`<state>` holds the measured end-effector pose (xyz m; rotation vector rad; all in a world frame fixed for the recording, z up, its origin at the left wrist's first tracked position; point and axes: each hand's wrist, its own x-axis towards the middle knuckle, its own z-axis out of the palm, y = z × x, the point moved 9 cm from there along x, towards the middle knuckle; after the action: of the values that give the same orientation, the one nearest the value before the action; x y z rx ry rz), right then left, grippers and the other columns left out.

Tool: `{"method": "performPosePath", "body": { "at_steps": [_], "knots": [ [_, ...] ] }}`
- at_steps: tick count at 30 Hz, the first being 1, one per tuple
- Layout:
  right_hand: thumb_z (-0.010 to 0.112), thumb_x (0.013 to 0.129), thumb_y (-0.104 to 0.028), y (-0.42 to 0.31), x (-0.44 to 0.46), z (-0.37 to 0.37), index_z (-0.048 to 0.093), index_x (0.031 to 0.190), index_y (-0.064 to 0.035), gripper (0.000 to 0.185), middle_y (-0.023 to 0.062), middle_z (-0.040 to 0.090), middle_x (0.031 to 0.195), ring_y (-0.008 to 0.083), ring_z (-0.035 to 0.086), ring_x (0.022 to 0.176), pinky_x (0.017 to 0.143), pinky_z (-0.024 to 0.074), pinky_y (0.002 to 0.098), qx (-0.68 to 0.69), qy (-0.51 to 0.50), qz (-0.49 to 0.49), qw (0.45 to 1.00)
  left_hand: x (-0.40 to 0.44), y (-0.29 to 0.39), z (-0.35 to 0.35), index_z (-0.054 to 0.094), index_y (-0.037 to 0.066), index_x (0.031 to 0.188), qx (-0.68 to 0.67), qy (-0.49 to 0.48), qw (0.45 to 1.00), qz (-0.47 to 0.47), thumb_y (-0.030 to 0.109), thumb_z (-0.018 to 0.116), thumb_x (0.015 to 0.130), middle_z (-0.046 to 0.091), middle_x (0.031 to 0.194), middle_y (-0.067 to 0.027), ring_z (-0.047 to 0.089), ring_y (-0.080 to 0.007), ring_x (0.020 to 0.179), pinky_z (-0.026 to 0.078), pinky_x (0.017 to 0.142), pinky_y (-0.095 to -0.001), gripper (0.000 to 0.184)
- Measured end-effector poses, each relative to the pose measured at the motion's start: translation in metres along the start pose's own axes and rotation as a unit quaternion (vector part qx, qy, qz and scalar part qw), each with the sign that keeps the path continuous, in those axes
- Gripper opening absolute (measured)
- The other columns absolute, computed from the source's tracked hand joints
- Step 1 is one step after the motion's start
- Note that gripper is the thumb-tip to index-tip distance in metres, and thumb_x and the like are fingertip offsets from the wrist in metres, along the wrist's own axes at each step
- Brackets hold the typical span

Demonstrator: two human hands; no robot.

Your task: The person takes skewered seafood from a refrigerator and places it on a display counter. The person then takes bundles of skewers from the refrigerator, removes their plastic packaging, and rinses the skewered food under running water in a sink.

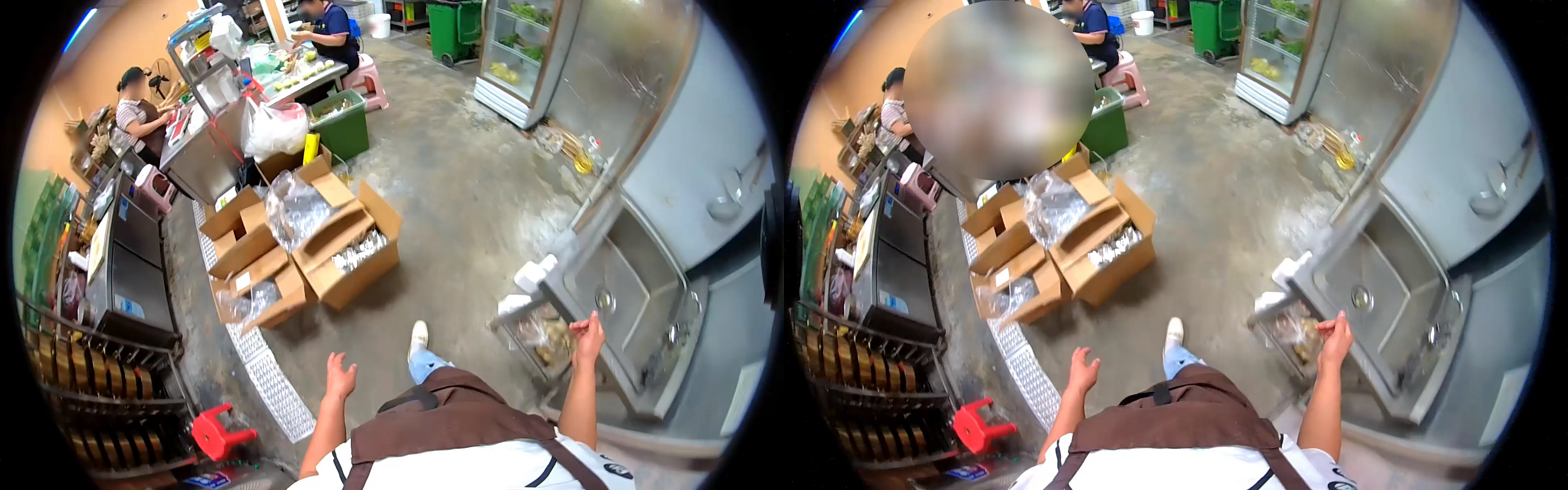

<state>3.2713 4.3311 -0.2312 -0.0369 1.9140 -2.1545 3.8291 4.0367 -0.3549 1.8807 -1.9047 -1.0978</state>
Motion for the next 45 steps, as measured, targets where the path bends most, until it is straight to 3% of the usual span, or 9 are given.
{"method": "performPosePath", "body": {
  "at_steps": [15, 26, 32, 37, 39, 40, 41, 43, 45],
  "knots": [
    [0.042, 0.094, -0.03, -0.006, 0.265, 0.612, 0.058, 0.073, 0.0007, 0.041, 0.0099, 0.06, 0.071, 0.0165, 0.058, 0.071, 0.068, 0.0465, 0.0299, -0.264, -0.454, -0.123, 0.842, 0.318, -0.031, 0.043, 0.066, 0.004, 0.097, 0.15, -0.142, 0.929, -0.308, 0.024, 0.063, 0.071, 0.063, 0.1, -0.0219, 0.059, -0.0331, 0.1, 0.047, 0.085, -0.0373, 0.033],
    [0.052, 0.08, -0.027, 0.216, 0.586, 0.577, 0.062, 0.072, -0.006, 0.024, 0.0177, 0.062, 0.075, 0.0345, 0.06, 0.072, 0.062, 0.0466, 0.0432, -0.669, -0.525, -0.119, 0.512, 0.839, 0.462, 0.149, 0.059, 0.001, 0.11, 0.013, -0.11, 0.994, -0.019, 0.019, 0.058, 0.081, 0.063, 0.104, -0.017, 0.06, -0.0255, 0.096, 0.046, 0.086, -0.0327, 0.034],
    [0.048, 0.083, -0.022, 0.223, 0.72, 0.564, 0.064, 0.068, -0.0033, 0.029, 0.0183, 0.062, 0.066, 0.0295, 0.06, 0.06, 0.06, 0.0473, 0.042, -0.582, -0.295, 0.27, 0.707, 1.067, 0.678, 0.204, 0.059, 0.002, 0.109, -0.053, -0.121, 0.988, 0.077, 0.021, 0.057, 0.081, 0.063, 0.099, -0.0209, 0.061, -0.0307, 0.095, 0.048, 0.082, -0.0343, 0.034],
    [0.039, 0.089, -0.029, 0.194, 0.925, 0.784, 0.062, 0.09, 0.0003, 0.037, 0.024, 0.059, 0.097, 0.0386, 0.055, 0.091, 0.084, 0.0416, 0.0456, -0.64, -0.379, 0.19, 0.64, 1.148, 0.677, 0.259, 0.062, 0.004, 0.105, 0.098, -0.187, 0.977, -0.036, 0.029, 0.053, 0.082, 0.062, 0.101, -0.0208, 0.059, -0.0344, 0.097, 0.047, 0.085, -0.038, 0.034],
    [0.04, 0.089, -0.034, 0.281, 1.005, 0.841, 0.056, 0.11, 0.0013, 0.044, 0.0256, 0.053, 0.115, 0.0412, 0.048, 0.108, 0.096, 0.034, 0.0474, -0.688, -0.559, 0.128, 0.444, 1.155, 0.68, 0.279, 0.062, 0.005, 0.104, 0.203, -0.317, 0.926, 0.027, 0.031, 0.053, 0.082, 0.063, 0.1, -0.0199, 0.058, -0.0347, 0.098, 0.047, 0.085, -0.0374, 0.036],
    [0.041, 0.089, -0.037, 0.244, 1.059, 0.893, 0.055, 0.115, 0.0011, 0.048, 0.0239, 0.052, 0.119, 0.0388, 0.048, 0.112, 0.097, 0.0347, 0.0464, -0.653, -0.411, 0.236, 0.591, 1.162, 0.698, 0.266, 0.063, 0.005, 0.103, 0.147, -0.3, 0.942, -0.021, 0.031, 0.054, 0.082, 0.063, 0.1, -0.0193, 0.058, -0.0346, 0.098, 0.047, 0.085, -0.0379, 0.035],
    [0.048, 0.087, -0.03, 0.303, 1.128, 0.931, 0.058, 0.102, 0.0005, 0.036, 0.0197, 0.06, 0.104, 0.0375, 0.055, 0.096, 0.083, 0.0435, 0.0471, -0.713, -0.477, -0.026, 0.513, 1.167, 0.727, 0.253, 0.063, 0.004, 0.102, 0.087, -0.282, 0.953, -0.07, 0.03, 0.054, 0.081, 0.063, 0.099, -0.0187, 0.058, -0.0346, 0.098, 0.047, 0.085, -0.0384, 0.034],
    [0.045, 0.085, -0.033, 0.242, 1.238, 1.077, 0.062, 0.092, -0.0013, 0.037, 0.0231, 0.062, 0.091, 0.0406, 0.057, 0.09, 0.08, 0.044, 0.0468, -0.591, -0.381, -0.074, 0.707, 1.201, 0.754, 0.245, 0.064, 0.004, 0.101, 0.075, -0.221, 0.966, -0.107, 0.029, 0.055, 0.081, 0.063, 0.099, -0.0179, 0.059, -0.0339, 0.097, 0.047, 0.085, -0.0388, 0.033],
    [0.047, 0.084, -0.032, 0.197, 1.313, 1.214, 0.063, 0.082, -0.0012, 0.035, 0.0215, 0.062, 0.079, 0.0383, 0.06, 0.075, 0.071, 0.0469, 0.0458, -0.602, -0.384, -0.125, 0.689, 1.247, 0.762, 0.245, 0.064, 0.004, 0.1, 0.074, -0.156, 0.975, -0.141, 0.028, 0.056, 0.081, 0.064, 0.098, -0.0171, 0.059, -0.0331, 0.096, 0.046, 0.085, -0.0391, 0.032]
  ]
}}
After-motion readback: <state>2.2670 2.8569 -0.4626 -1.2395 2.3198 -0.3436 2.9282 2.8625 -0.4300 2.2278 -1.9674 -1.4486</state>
